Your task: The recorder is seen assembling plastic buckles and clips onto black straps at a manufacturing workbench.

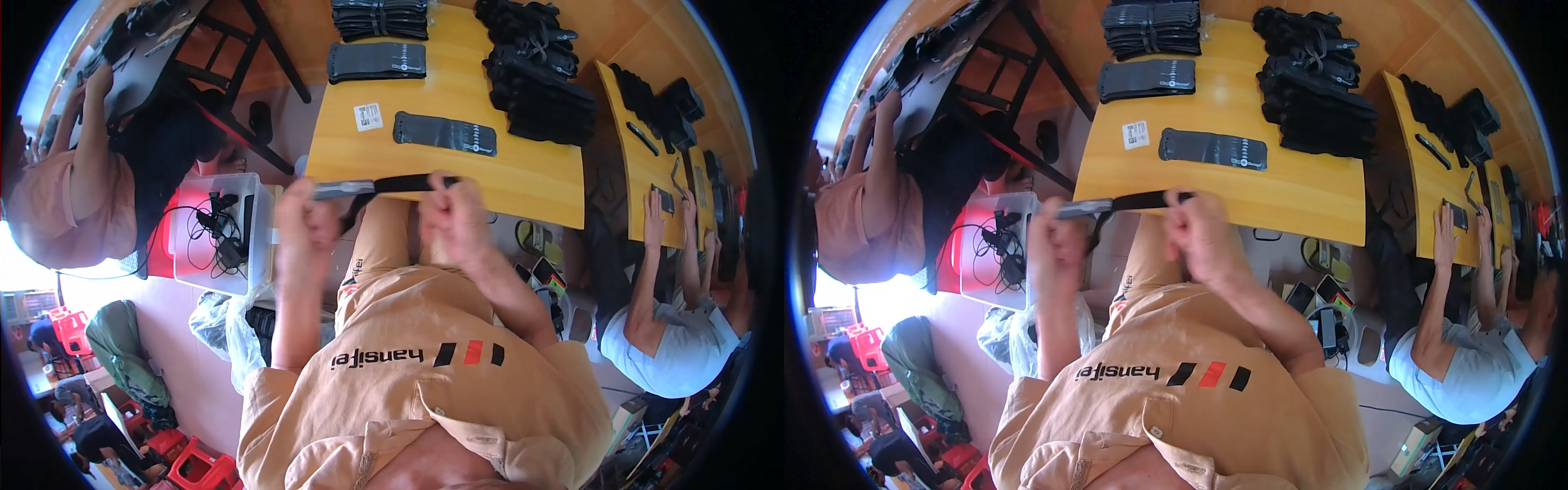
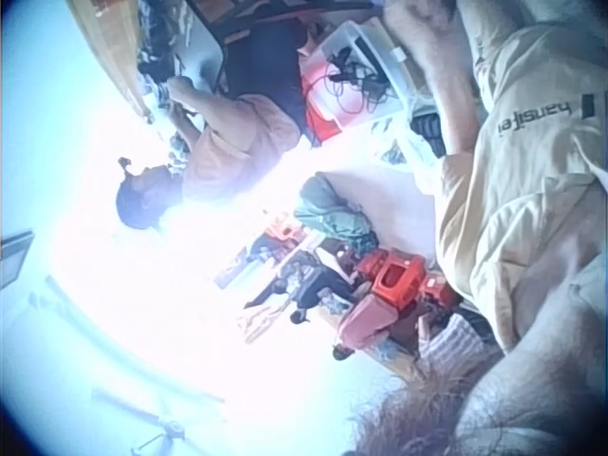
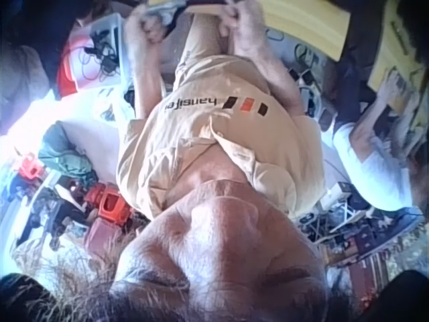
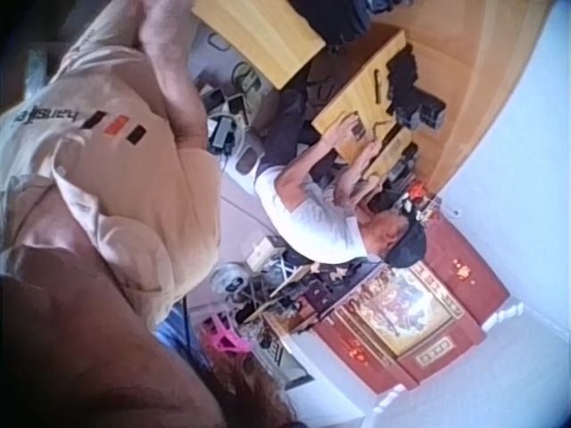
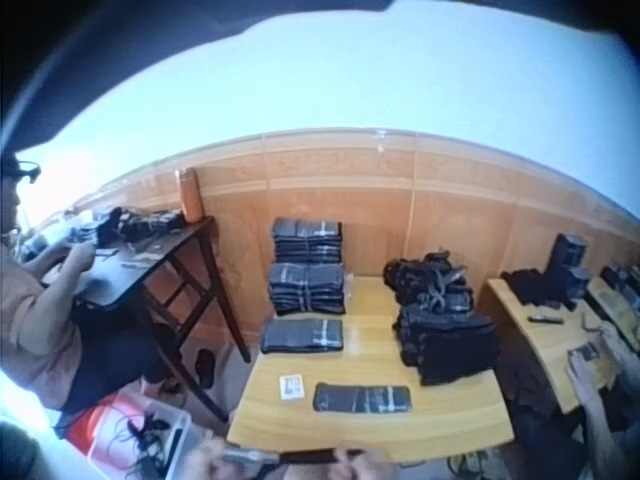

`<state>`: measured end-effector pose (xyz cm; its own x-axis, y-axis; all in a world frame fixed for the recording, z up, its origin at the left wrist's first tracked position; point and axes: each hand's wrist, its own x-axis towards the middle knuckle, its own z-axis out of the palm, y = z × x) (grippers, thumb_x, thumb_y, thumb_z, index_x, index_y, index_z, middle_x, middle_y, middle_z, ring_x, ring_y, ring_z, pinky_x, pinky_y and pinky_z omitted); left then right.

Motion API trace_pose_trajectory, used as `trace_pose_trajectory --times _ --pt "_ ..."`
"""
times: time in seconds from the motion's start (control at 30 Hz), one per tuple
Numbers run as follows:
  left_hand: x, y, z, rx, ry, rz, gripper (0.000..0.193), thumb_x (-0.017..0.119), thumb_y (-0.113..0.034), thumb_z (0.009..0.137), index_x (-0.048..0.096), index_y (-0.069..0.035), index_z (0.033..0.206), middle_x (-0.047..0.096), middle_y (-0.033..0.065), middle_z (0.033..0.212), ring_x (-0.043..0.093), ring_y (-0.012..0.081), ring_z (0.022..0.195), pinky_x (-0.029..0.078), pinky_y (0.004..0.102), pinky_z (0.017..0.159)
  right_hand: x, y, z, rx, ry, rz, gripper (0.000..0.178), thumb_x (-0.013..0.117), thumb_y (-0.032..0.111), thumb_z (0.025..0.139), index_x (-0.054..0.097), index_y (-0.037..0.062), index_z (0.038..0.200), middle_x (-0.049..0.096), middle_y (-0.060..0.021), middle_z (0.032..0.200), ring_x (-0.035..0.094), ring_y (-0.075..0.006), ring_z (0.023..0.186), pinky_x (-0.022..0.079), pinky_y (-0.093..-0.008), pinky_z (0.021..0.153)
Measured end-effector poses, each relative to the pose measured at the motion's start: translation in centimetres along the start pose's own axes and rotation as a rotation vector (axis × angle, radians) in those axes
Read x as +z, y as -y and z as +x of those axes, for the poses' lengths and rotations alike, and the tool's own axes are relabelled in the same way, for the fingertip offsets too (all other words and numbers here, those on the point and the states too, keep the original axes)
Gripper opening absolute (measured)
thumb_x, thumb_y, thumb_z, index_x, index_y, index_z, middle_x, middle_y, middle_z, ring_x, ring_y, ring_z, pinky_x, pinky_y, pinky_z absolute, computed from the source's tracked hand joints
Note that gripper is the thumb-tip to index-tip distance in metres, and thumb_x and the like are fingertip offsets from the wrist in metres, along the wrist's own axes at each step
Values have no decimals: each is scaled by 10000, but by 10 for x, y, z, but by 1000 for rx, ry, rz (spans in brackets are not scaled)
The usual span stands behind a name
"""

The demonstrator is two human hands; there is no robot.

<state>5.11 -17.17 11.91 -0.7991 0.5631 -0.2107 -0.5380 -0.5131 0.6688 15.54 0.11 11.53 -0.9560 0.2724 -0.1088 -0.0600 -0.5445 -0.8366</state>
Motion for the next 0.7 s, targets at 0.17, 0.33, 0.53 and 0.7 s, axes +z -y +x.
trace_pose_trajectory --times 0.17,0.33,0.53,0.7 --pt "-76 -87 -10 49 -51 -652 252 443 -173 930 380 -126 690 325 -46 568 260 49 400 247 191 344 -62 30 -26 -19 -297 72 261 398 275 896 386 135 677 304 56 466 280 -52 348 376 -245 324" --pt "-214 -186 -44 496 28 -451 244 459 -122 906 355 -121 686 249 -39 585 268 57 473 251 205 400 -125 75 -59 -193 -556 -80 360 389 345 916 360 164 607 296 41 420 277 -61 339 320 -224 323" --pt "-73 -87 20 398 -406 308 216 553 -255 896 577 -47 845 611 55 736 524 83 550 447 176 463 -90 77 -44 -102 -341 -207 359 438 321 896 368 131 600 344 11 405 315 -64 328 372 -228 343" --pt "-68 -42 53 318 -217 263 238 502 -236 927 560 -6 933 632 100 756 586 105 561 505 196 469 -90 77 -52 -88 -392 -260 372 480 325 865 369 121 575 349 11 409 324 -70 336 377 -232 348"
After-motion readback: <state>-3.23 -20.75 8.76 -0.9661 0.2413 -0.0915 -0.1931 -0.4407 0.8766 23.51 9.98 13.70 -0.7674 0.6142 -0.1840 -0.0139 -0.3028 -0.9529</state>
